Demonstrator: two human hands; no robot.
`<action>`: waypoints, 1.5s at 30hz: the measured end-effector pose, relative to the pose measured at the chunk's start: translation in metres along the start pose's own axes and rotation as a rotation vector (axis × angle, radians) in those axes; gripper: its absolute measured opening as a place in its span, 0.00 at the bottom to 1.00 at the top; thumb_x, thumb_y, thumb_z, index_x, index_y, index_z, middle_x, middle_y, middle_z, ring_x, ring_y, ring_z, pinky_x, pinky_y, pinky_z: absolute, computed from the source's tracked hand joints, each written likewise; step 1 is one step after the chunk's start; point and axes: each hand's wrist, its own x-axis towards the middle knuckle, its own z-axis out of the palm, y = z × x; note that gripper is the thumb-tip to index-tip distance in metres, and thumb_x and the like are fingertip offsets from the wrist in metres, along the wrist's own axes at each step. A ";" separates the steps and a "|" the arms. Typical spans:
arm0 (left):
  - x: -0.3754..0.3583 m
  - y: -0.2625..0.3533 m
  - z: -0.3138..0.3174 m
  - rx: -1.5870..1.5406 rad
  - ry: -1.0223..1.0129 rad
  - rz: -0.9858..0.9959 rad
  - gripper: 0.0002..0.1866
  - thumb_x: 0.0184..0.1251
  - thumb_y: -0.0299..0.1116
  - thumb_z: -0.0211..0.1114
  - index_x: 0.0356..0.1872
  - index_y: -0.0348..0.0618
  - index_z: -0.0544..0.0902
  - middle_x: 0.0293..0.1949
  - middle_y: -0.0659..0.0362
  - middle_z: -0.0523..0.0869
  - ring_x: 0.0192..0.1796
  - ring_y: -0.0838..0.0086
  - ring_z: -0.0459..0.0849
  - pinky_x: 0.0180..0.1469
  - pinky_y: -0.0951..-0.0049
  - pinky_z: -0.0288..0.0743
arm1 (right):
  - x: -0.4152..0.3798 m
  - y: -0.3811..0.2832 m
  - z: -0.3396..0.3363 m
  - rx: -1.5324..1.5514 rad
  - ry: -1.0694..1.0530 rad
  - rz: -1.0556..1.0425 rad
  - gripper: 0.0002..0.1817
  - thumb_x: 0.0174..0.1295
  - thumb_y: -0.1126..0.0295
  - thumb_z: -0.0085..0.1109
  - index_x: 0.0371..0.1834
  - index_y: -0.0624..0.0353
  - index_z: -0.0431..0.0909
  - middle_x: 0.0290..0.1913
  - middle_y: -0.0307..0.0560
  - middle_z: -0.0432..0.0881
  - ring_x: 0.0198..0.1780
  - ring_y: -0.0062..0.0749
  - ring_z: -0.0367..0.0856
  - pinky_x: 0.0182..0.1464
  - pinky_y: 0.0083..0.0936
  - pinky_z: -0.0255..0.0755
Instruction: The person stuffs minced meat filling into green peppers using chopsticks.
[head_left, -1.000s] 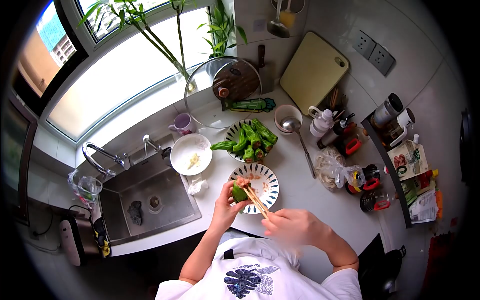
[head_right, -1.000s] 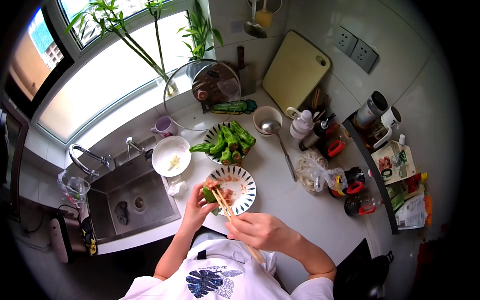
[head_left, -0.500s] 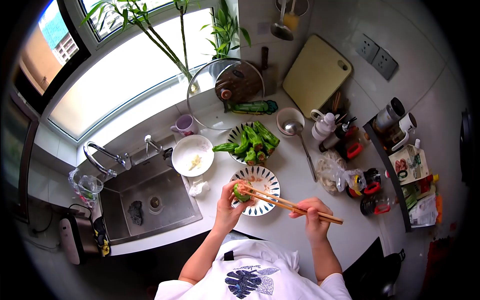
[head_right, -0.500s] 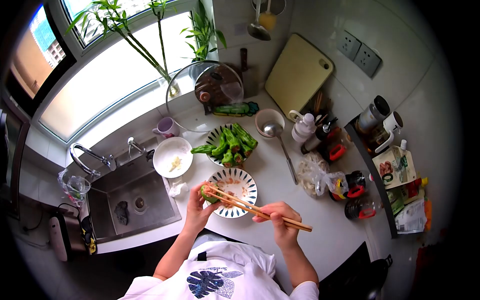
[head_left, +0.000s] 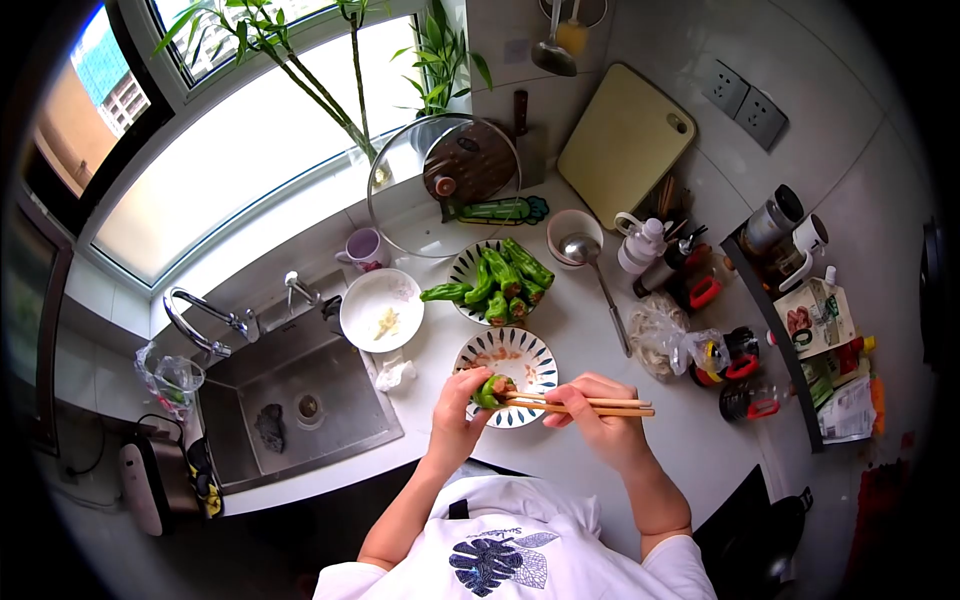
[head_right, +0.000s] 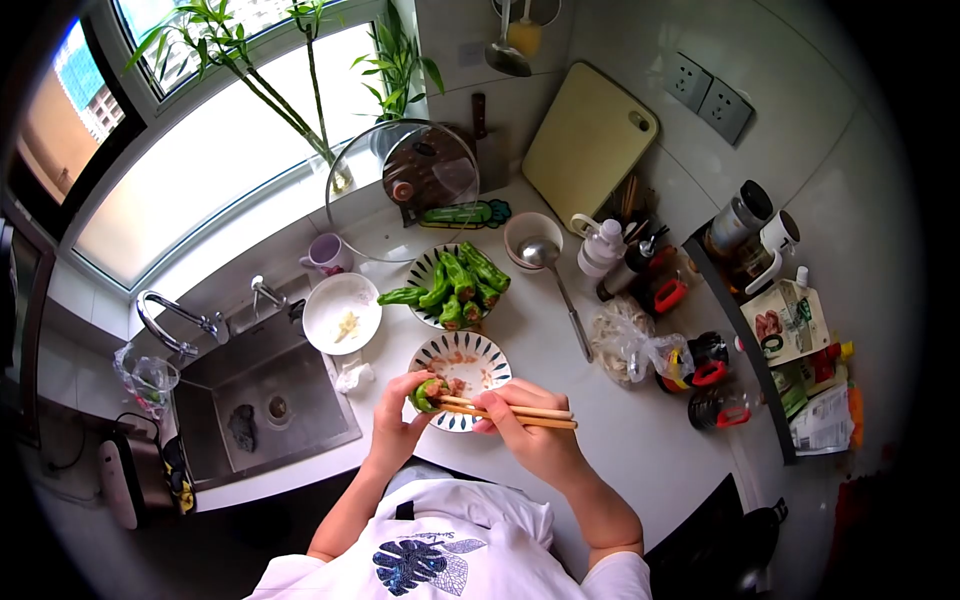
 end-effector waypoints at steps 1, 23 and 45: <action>-0.001 -0.001 0.001 0.054 0.001 0.043 0.34 0.48 0.14 0.74 0.59 0.44 0.73 0.56 0.51 0.83 0.59 0.56 0.81 0.60 0.63 0.76 | 0.003 -0.003 0.002 -0.019 -0.028 0.032 0.13 0.72 0.74 0.53 0.37 0.73 0.84 0.33 0.51 0.84 0.32 0.32 0.88 0.35 0.20 0.83; -0.008 -0.009 0.007 -0.446 -0.019 -0.196 0.34 0.56 0.16 0.73 0.61 0.43 0.66 0.55 0.52 0.81 0.62 0.64 0.81 0.68 0.62 0.73 | -0.017 0.059 -0.022 0.441 0.309 0.003 0.23 0.78 0.58 0.46 0.38 0.70 0.80 0.33 0.51 0.84 0.29 0.33 0.86 0.36 0.26 0.83; -0.008 -0.009 -0.018 -0.696 -0.564 -0.327 0.34 0.58 0.16 0.72 0.66 0.39 0.68 0.58 0.58 0.77 0.62 0.73 0.76 0.66 0.68 0.70 | 0.075 -0.007 -0.018 0.029 -0.598 0.207 0.15 0.74 0.64 0.55 0.37 0.65 0.84 0.32 0.42 0.85 0.27 0.20 0.83 0.29 0.17 0.77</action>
